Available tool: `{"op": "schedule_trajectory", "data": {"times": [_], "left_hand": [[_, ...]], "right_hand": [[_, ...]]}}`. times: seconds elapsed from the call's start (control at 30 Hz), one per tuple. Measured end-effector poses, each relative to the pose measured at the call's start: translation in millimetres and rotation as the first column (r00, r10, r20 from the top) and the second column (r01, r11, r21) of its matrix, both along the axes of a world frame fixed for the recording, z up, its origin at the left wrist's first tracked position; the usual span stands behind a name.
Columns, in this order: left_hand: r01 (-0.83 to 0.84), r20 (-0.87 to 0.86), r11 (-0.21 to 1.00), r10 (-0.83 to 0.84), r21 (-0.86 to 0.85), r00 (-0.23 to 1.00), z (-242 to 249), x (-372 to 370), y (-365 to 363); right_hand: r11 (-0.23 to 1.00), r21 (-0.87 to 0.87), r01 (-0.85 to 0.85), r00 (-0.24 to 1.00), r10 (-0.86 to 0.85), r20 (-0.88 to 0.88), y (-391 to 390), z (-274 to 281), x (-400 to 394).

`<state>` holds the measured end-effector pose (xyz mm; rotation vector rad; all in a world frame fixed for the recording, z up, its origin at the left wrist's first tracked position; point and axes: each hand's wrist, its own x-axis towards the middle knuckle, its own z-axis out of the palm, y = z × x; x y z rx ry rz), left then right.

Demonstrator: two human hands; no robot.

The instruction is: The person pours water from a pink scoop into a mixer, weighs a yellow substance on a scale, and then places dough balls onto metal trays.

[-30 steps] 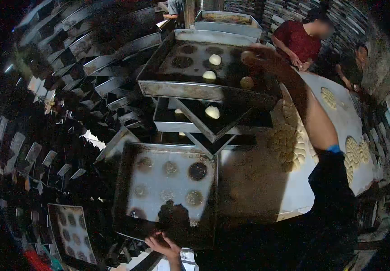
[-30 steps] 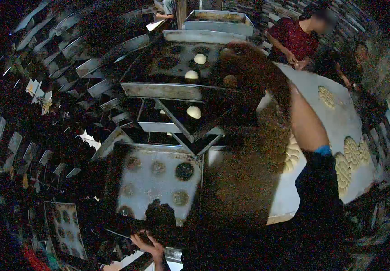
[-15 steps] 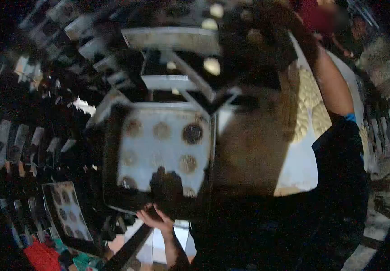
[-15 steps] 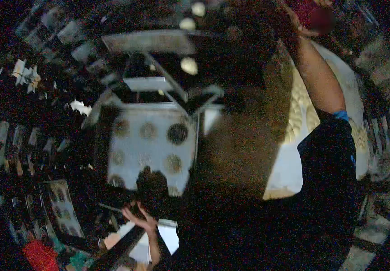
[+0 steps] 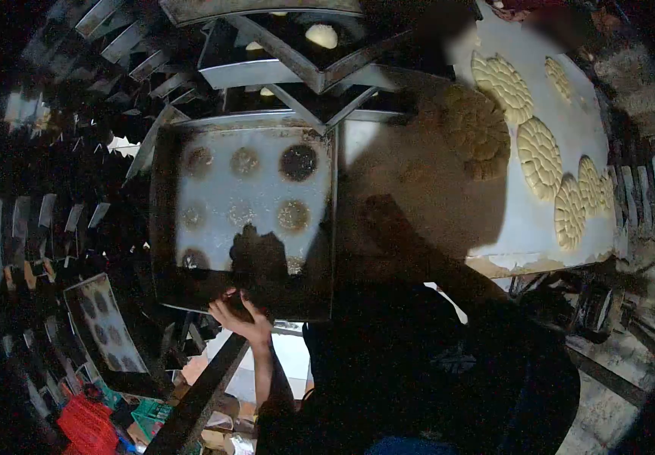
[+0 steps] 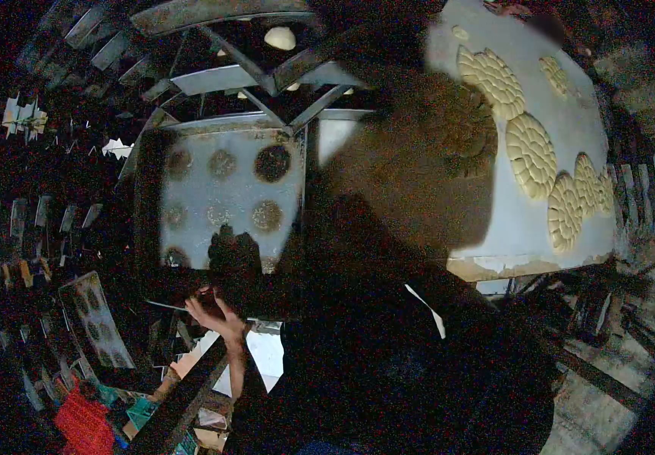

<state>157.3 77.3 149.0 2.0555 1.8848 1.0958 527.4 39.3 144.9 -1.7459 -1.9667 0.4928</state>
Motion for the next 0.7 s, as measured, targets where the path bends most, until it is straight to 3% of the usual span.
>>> {"op": "schedule_trajectory", "data": {"times": [0.07,0.2,0.23,0.27,0.33,0.37,0.4,0.43,0.5,0.53,0.6,0.7], "left_hand": [[-0.074,0.018,0.996,0.073,0.049,0.997,-1,2,1],[-0.031,-0.009,0.998,0.030,-0.057,0.999,2,1,4],[-0.041,-0.005,0.999,0.042,0.029,0.999,-4,1,2],[-0.050,-0.001,0.992,0.050,0.112,0.999,-8,-1,1],[-0.073,-0.046,0.996,0.076,0.052,0.996,-13,-9,2],[-0.099,-0.062,0.995,0.101,0.034,0.993,-17,-12,1],[-0.123,-0.076,0.992,0.124,0.022,0.989,-22,-16,3],[0.134,-0.113,0.966,-0.111,0.220,0.987,-27,-25,4],[0.092,-0.063,0.977,-0.081,0.195,0.995,-31,-29,4],[0.033,-0.015,0.989,-0.032,0.145,0.999,-30,-27,6],[0.112,0.067,0.964,-0.131,0.241,0.989,-31,-25,9],[0.015,-0.014,0.982,-0.013,0.188,1.000,-35,-28,10]], "right_hand": [[1.000,-0.024,0.011,1.000,-0.011,-0.007,-28,-13,16],[0.972,-0.131,0.194,0.851,-0.100,0.516,-105,-48,82],[0.971,-0.140,0.195,0.853,-0.097,0.512,-94,-41,82],[0.972,-0.018,0.235,0.900,-0.210,0.382,-63,-21,77],[0.908,0.210,0.363,0.920,-0.385,0.076,-13,9,66],[0.904,0.211,0.372,0.916,-0.394,0.076,-21,-19,56],[0.952,0.139,0.271,0.811,-0.304,0.499,-34,-70,42],[0.976,0.027,0.216,0.555,-0.145,0.819,-40,-96,36],[0.985,0.014,0.170,0.851,-0.154,0.502,-63,-77,45],[0.989,-0.034,0.147,0.904,-0.120,0.409,-74,-71,61],[0.975,-0.106,0.193,0.914,-0.139,0.381,-74,-57,96],[0.892,0.088,0.443,0.848,-0.449,0.282,-31,-39,102]]}}
